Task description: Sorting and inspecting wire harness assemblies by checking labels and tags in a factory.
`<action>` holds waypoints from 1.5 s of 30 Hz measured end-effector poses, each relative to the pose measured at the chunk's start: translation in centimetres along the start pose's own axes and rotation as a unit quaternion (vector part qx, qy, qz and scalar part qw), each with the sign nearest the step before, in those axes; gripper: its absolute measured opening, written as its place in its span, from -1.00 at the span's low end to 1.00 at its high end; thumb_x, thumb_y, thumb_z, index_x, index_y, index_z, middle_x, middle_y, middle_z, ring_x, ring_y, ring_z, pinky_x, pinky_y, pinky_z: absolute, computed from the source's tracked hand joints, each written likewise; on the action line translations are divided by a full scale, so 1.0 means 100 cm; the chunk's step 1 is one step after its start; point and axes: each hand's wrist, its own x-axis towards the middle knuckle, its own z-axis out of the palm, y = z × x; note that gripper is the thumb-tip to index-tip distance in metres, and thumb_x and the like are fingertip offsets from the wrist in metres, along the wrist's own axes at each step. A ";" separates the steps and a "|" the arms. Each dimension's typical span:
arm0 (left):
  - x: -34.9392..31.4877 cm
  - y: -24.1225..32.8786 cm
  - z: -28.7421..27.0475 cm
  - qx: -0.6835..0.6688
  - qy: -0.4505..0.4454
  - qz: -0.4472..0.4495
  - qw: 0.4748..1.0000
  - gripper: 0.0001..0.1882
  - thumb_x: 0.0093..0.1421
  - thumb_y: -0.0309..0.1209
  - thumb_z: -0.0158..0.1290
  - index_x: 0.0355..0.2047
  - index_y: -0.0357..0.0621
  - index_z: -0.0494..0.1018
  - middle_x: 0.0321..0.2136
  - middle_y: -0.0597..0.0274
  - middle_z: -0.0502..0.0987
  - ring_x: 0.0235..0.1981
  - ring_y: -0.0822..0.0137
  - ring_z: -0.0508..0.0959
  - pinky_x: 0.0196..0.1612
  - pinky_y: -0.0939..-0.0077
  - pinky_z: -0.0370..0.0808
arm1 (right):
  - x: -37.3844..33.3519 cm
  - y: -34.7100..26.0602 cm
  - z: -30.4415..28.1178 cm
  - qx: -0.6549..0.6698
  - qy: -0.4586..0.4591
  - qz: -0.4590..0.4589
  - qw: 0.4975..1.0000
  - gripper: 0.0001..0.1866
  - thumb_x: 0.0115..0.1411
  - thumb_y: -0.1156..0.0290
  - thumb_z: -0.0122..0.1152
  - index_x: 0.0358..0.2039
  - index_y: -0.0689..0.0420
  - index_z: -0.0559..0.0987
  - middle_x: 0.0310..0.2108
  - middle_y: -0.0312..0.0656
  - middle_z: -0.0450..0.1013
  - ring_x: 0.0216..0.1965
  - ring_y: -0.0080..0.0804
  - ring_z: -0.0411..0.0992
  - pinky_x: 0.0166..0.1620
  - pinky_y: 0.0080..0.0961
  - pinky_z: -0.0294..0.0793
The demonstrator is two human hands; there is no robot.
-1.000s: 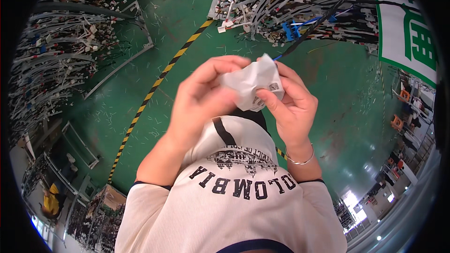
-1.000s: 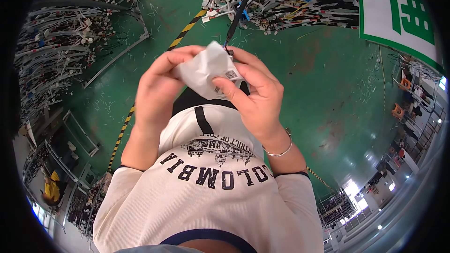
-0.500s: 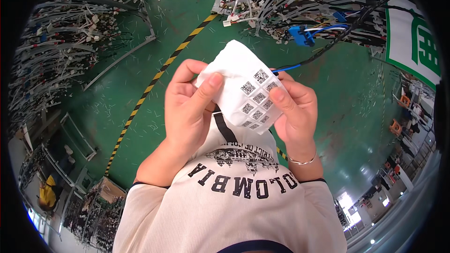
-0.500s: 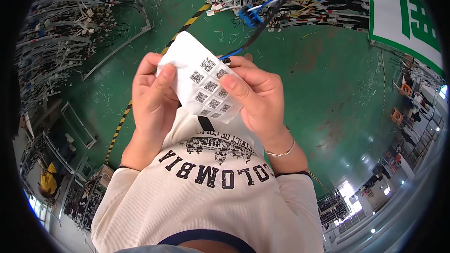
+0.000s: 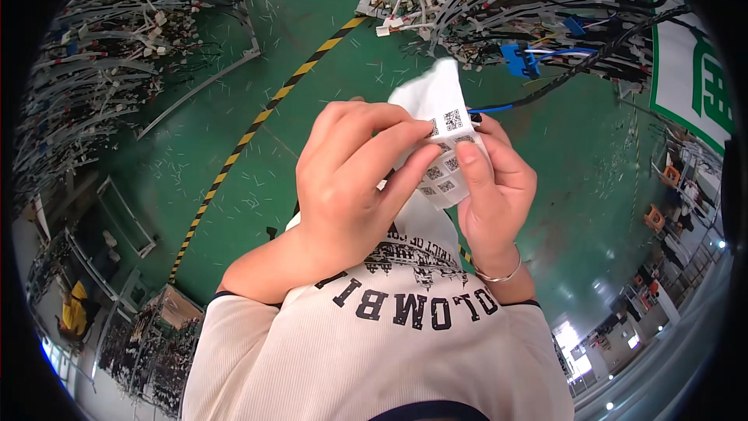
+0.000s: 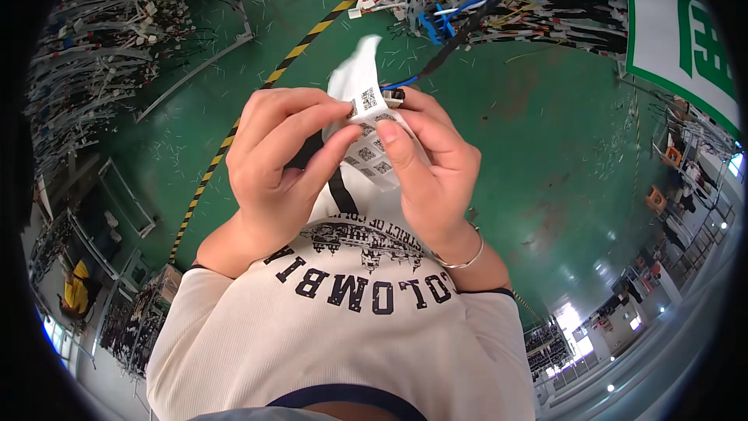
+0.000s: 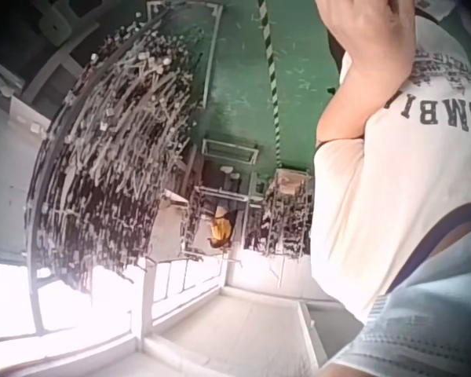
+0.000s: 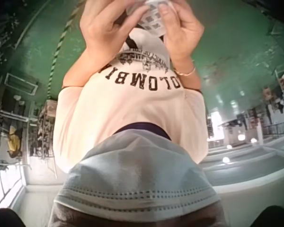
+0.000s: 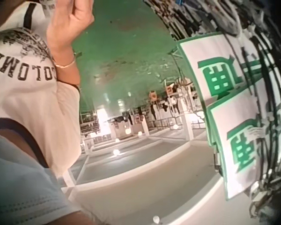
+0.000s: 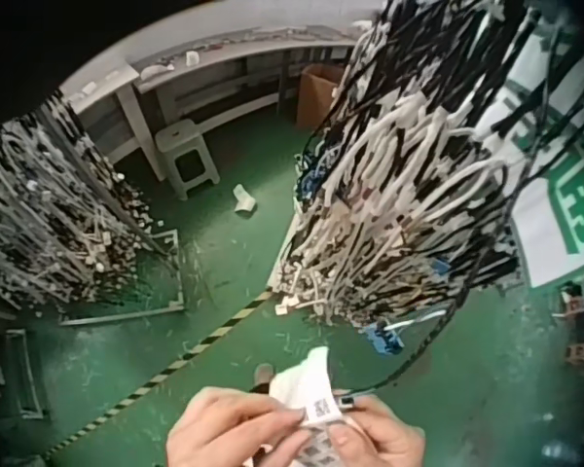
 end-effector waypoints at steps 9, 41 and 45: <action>0.007 0.002 -0.016 -0.211 -0.147 -0.214 0.942 -0.86 0.06 -0.60 0.25 -0.32 -0.27 0.64 -0.38 0.20 0.61 -0.38 0.44 0.54 -0.30 0.59 0.46 | 0.002 -0.002 -0.008 -0.051 -0.027 -0.027 0.998 -0.82 0.23 0.54 0.23 -0.21 0.40 0.62 -0.06 0.03 0.52 -0.09 -0.46 0.48 -0.07 -0.59 0.46; 0.014 -0.021 -0.004 -0.159 0.093 0.102 0.978 -0.75 -0.02 -0.71 0.20 -0.28 -0.31 0.51 -0.25 0.03 0.54 -0.27 0.27 0.55 -0.22 0.50 0.51 | -0.017 -0.007 -0.011 -0.008 -0.033 -0.045 0.998 -0.64 0.14 0.75 0.23 -0.05 0.36 0.39 -0.02 0.04 0.49 -0.03 -0.44 0.48 0.03 -0.56 0.48; 0.030 -0.010 -0.018 -0.082 -0.131 0.229 0.961 -0.74 -0.02 -0.70 0.22 -0.27 -0.31 0.53 -0.26 -0.01 0.55 -0.35 0.16 0.62 -0.34 0.42 0.60 | -0.020 -0.018 -0.015 0.001 -0.064 -0.010 0.998 -0.61 0.12 0.78 0.22 -0.04 0.35 0.38 -0.01 -0.02 0.47 -0.01 -0.41 0.48 0.04 -0.54 0.48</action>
